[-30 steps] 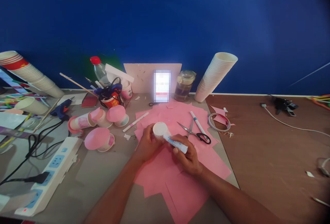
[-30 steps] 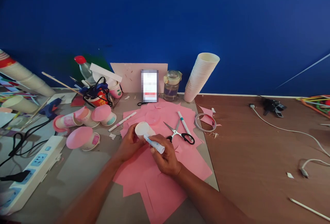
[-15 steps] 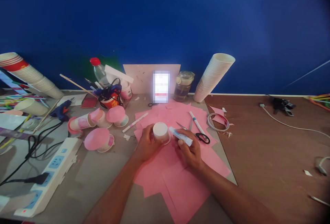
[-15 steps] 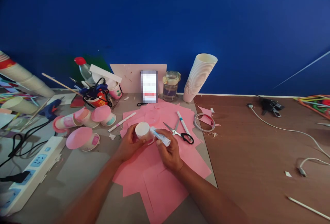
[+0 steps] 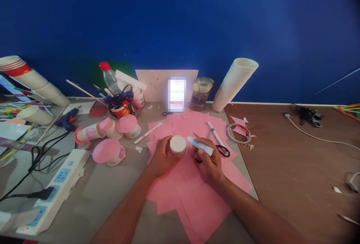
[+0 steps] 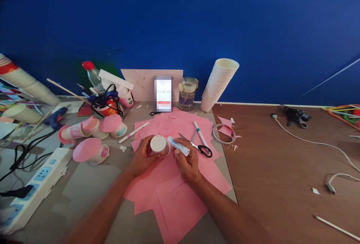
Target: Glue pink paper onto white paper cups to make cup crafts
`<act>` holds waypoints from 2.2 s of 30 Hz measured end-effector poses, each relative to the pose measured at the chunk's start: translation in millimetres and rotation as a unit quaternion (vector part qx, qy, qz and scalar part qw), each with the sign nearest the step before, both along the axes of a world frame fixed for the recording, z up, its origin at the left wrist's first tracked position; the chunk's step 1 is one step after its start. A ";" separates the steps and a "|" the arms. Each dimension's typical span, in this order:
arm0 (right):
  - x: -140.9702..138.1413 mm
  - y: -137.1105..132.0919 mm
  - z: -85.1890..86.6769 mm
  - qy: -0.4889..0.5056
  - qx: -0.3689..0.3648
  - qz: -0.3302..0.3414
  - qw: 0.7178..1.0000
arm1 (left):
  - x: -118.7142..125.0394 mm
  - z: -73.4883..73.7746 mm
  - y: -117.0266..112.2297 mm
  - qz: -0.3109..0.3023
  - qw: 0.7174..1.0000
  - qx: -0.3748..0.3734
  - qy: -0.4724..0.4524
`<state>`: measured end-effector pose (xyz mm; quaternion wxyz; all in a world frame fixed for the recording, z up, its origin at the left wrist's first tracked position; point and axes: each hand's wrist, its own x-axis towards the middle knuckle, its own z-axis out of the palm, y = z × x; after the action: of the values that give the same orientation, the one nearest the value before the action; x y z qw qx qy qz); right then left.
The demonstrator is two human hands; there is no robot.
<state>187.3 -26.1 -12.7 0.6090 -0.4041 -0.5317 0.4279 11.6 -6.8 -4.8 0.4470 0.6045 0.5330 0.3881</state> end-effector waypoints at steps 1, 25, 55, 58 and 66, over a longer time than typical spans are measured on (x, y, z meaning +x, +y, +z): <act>-0.3 -1.0 1.2 0.031 -0.007 0.014 0.999 | 0.0 0.3 0.4 -0.001 1.000 0.012 -0.003; -3.6 -7.7 -1.1 0.081 -0.019 0.035 0.996 | 7.5 8.8 -0.5 0.055 0.998 0.003 0.032; -2.6 -0.8 6.8 0.025 0.013 0.055 0.998 | 3.5 3.1 -0.2 0.059 0.998 -0.026 0.008; -2.3 -1.0 5.0 -0.001 0.021 0.060 0.998 | 0.8 3.4 0.4 0.041 0.999 -0.030 0.001; -0.8 7.0 -5.8 0.098 -0.069 0.034 0.992 | -3.3 2.4 1.6 -0.006 1.000 -0.012 0.021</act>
<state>186.5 -19.1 -18.5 0.6135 -0.3829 -0.4524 0.5219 8.3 -5.2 -2.4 0.4451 0.6108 0.5431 0.3658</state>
